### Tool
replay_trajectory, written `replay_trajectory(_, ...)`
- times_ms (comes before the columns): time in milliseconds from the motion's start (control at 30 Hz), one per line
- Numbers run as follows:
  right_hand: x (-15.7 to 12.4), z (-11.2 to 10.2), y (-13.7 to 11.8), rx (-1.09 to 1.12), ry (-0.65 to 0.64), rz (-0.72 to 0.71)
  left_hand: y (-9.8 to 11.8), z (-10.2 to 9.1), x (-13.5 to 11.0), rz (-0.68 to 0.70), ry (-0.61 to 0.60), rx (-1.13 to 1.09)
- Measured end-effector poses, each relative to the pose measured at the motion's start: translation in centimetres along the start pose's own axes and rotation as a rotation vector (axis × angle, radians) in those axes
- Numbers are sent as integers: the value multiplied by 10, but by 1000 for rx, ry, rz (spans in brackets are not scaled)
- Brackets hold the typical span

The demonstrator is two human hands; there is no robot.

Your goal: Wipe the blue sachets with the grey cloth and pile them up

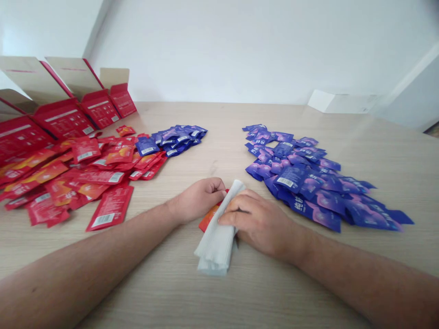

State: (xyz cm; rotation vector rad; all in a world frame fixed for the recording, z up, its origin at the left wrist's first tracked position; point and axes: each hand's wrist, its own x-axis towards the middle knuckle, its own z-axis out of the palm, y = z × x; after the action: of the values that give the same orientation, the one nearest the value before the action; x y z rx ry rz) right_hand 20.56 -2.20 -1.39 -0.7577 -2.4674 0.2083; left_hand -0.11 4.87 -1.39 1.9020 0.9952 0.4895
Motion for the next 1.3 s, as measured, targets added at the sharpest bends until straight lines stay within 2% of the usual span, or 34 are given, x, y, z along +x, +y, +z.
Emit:
replay_trajectory(133,-1,0,4,-18,64,106,0,0,0,-9,24,27)
replay_trajectory(300,0,-1,0,-22,-21,3,-1,0,0,2,3,17)
replay_trajectory(467,0,-2,1,-36,38,118,-2,0,-1,-7,18,36)
replay_trajectory(633,0,0,-3,-27,-36,-11,-4,-1,1,9,-17,19)
replay_trajectory(800,0,-2,1,-24,45,112,-4,-1,0,-4,5,38)
replay_trajectory(967,0,-2,-3,-20,-37,-6,-3,0,0,16,-7,2)
replay_trajectory(1133,-1,-2,2,-30,41,114,-3,0,0,-5,10,13)
replay_trajectory(1300,0,-2,-3,-18,-36,28,-2,1,-1,-1,-2,-5)
